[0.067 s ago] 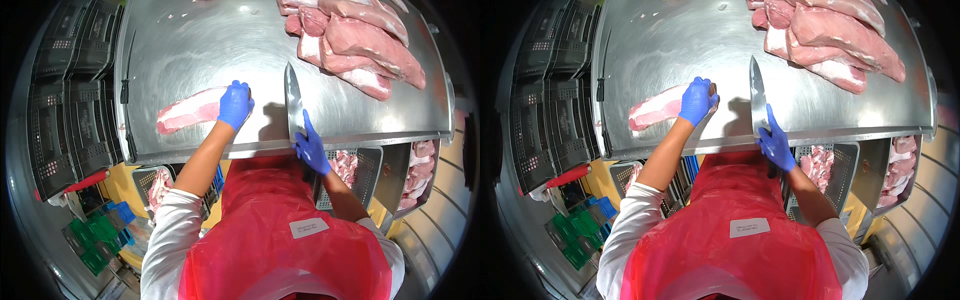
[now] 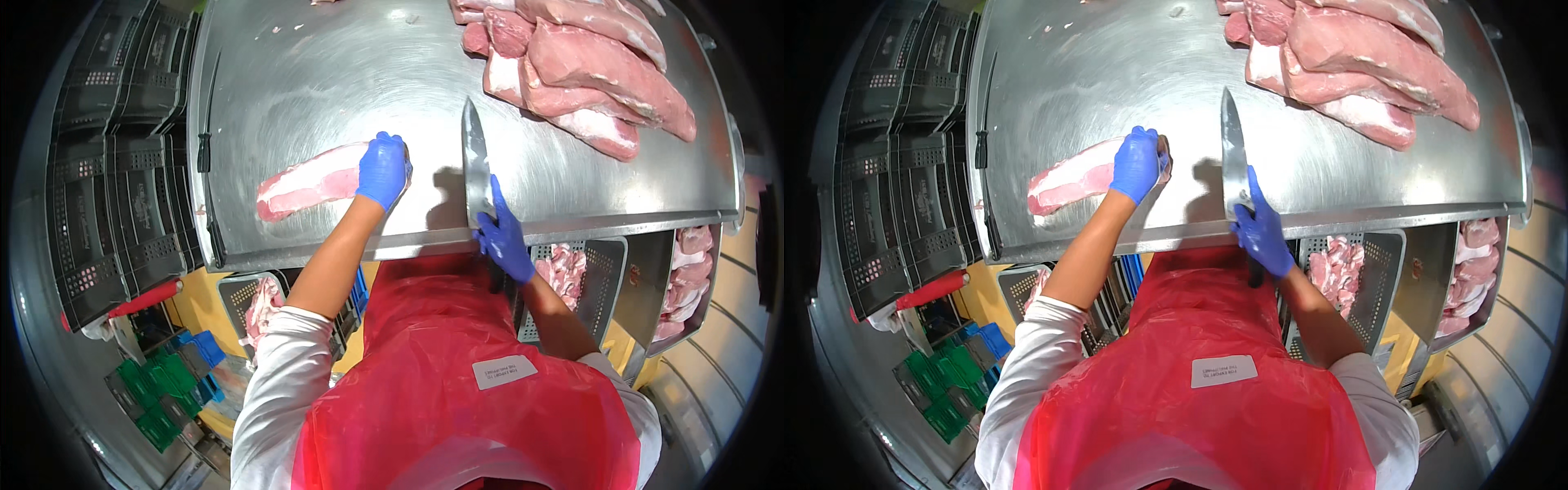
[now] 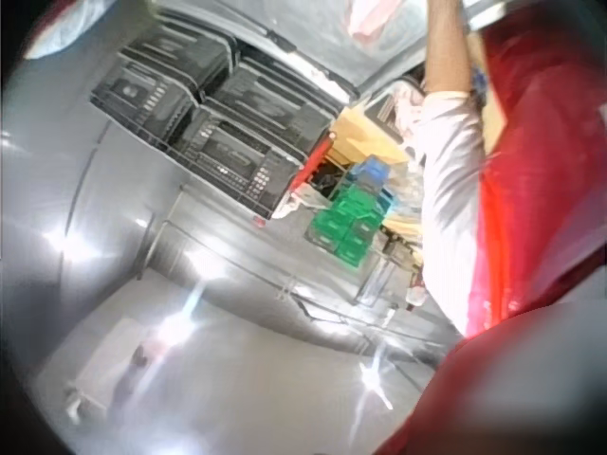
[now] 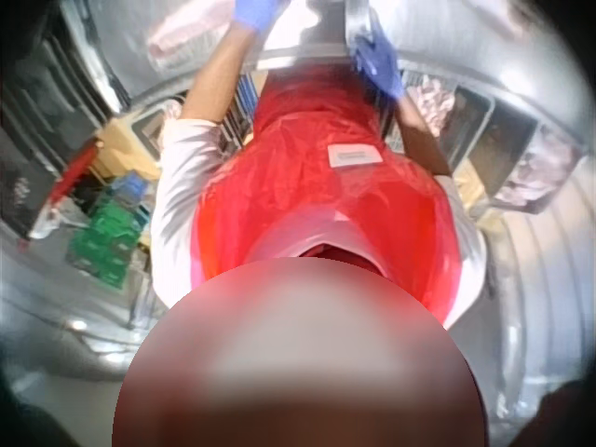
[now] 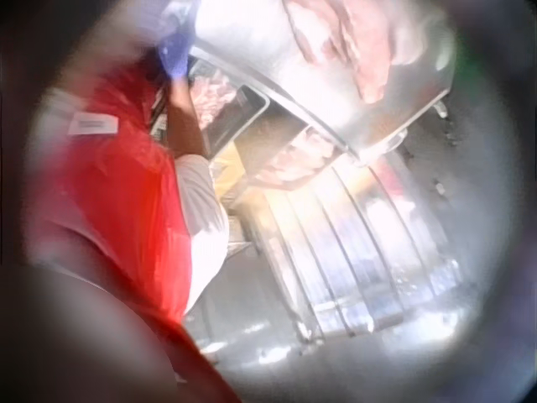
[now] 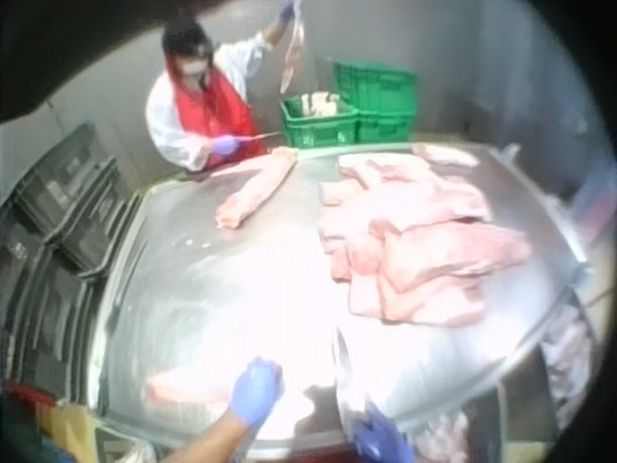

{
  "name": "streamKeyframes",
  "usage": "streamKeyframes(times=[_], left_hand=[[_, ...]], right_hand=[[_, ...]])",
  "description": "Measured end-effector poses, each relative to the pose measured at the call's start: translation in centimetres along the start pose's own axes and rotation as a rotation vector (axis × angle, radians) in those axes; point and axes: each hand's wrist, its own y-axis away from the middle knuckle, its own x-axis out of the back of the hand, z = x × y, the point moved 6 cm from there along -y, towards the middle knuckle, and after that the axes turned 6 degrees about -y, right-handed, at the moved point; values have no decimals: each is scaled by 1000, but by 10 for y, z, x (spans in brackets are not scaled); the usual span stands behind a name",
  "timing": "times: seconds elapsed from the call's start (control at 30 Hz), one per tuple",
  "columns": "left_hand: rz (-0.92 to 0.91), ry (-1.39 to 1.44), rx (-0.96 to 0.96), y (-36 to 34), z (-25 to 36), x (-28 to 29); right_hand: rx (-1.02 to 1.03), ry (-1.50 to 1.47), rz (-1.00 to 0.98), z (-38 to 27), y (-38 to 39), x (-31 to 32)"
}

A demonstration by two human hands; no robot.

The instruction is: The person uses a knife to trim fat and cut large pieces of pork into smaller portions on a stainless steel table. Trimmed fat is placed into a nearby bin, and the cut meat is stacked on the table.

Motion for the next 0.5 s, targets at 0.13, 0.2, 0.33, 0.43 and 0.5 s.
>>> streamKeyframes(times=[0.13, 0.2, 0.33, 0.43, 0.5], left_hand=[[-99, -69, 36, -11, -17, -28], [-51, -22, 107, -16, -23, -15], [-98, 308, 366, -13, -61, -14], [-130, 409, 455, -15, -61, -12], [-115, 314, 446, -21, -51, -4]], right_hand=[[87, -33, -7, 9, -22, -33], [256, 4, 11, 15, -44, -52], [136, -204, 5, -7, -79, -90], [-52, -330, -9, -14, -106, -106], [-68, -303, -18, -12, -112, -112]])
